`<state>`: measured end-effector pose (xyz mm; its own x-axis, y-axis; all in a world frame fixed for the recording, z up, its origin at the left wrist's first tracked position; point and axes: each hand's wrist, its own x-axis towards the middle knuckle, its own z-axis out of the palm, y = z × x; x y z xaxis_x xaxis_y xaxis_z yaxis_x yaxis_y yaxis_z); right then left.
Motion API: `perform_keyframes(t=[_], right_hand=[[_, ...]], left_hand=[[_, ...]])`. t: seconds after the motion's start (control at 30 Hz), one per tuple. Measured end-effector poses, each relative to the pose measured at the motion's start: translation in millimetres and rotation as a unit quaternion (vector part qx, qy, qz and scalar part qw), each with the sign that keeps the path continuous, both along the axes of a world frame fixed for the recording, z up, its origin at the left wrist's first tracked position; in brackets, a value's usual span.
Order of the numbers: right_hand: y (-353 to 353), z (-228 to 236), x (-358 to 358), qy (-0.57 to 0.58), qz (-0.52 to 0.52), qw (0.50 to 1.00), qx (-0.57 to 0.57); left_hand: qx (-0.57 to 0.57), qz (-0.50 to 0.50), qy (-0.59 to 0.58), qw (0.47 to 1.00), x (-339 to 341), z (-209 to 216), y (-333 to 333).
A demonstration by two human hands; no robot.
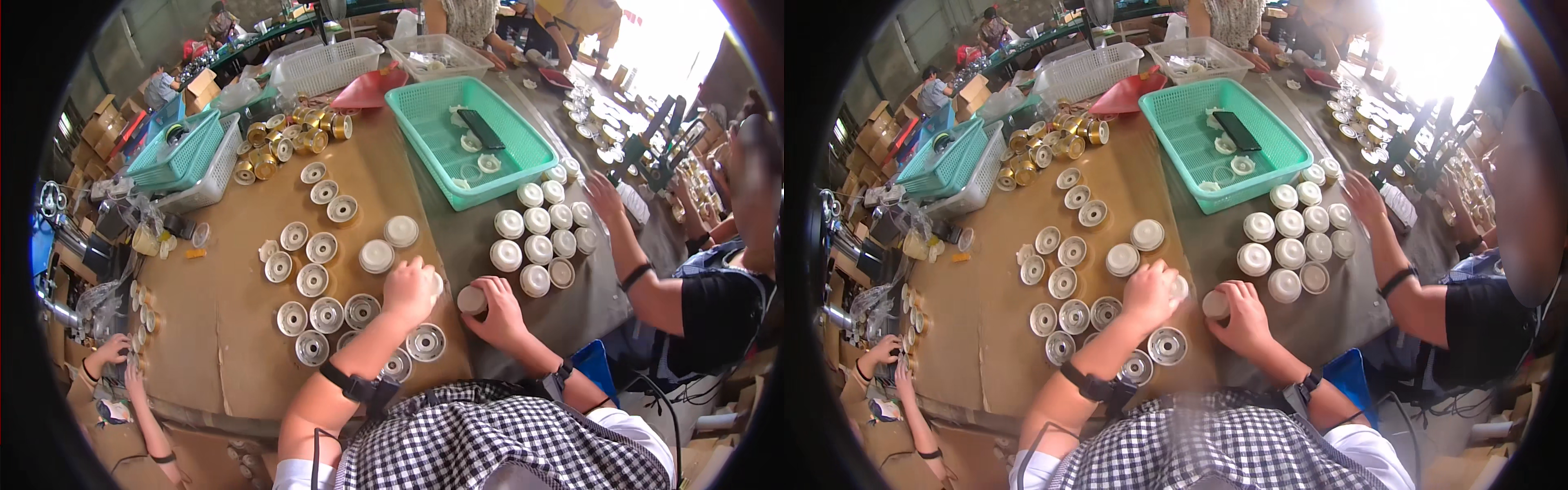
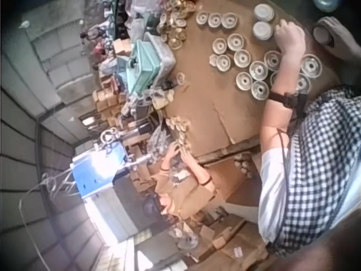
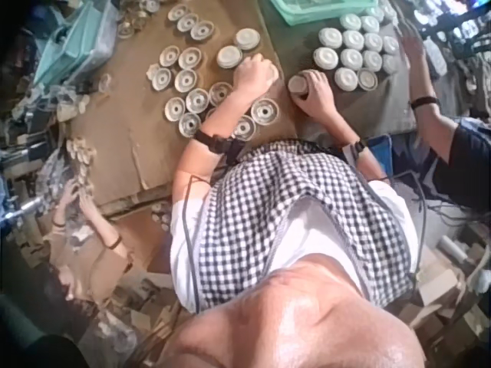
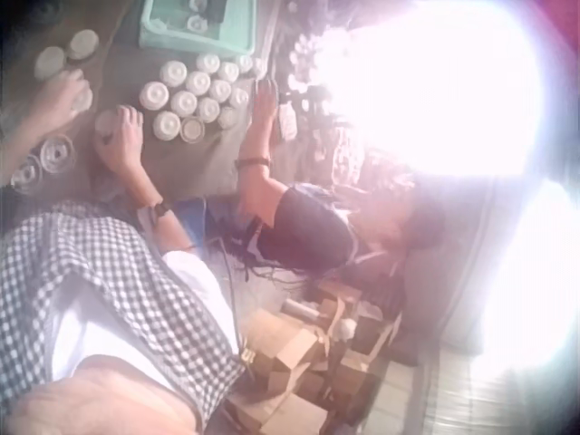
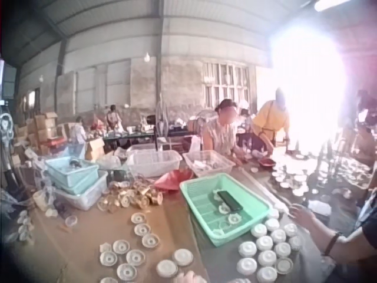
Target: Assembling plastic and metal components into circular housings at a manufacturing table.
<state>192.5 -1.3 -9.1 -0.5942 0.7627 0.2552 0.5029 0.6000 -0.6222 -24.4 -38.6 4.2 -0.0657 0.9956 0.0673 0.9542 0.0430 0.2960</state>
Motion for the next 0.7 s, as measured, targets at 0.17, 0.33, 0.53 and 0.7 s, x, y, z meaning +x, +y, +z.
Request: perform_keyframes(t=[0.17, 0.33, 0.53, 0.7], right_hand=[[1, 3, 15, -0.037, 0.004, 0.999, 0.003], [-32, 52, -7, 0.072, 0.118, 0.989, -0.057], [-56, 27, -36, -0.031, 0.137, 0.99, 0.003], [-54, 28, -20, -0.043, 0.114, 0.993, 0.006]], left_hand=[[0.127, 0.012, -0.161, 0.979, -22, 45, -18], [0.13, 0.002, -0.226, 0.965, -41, 84, -78], [0.116, -0.006, -0.103, 0.988, -27, 45, -85], [0.14, -0.019, -0.081, 0.987, -18, 29, -74]])
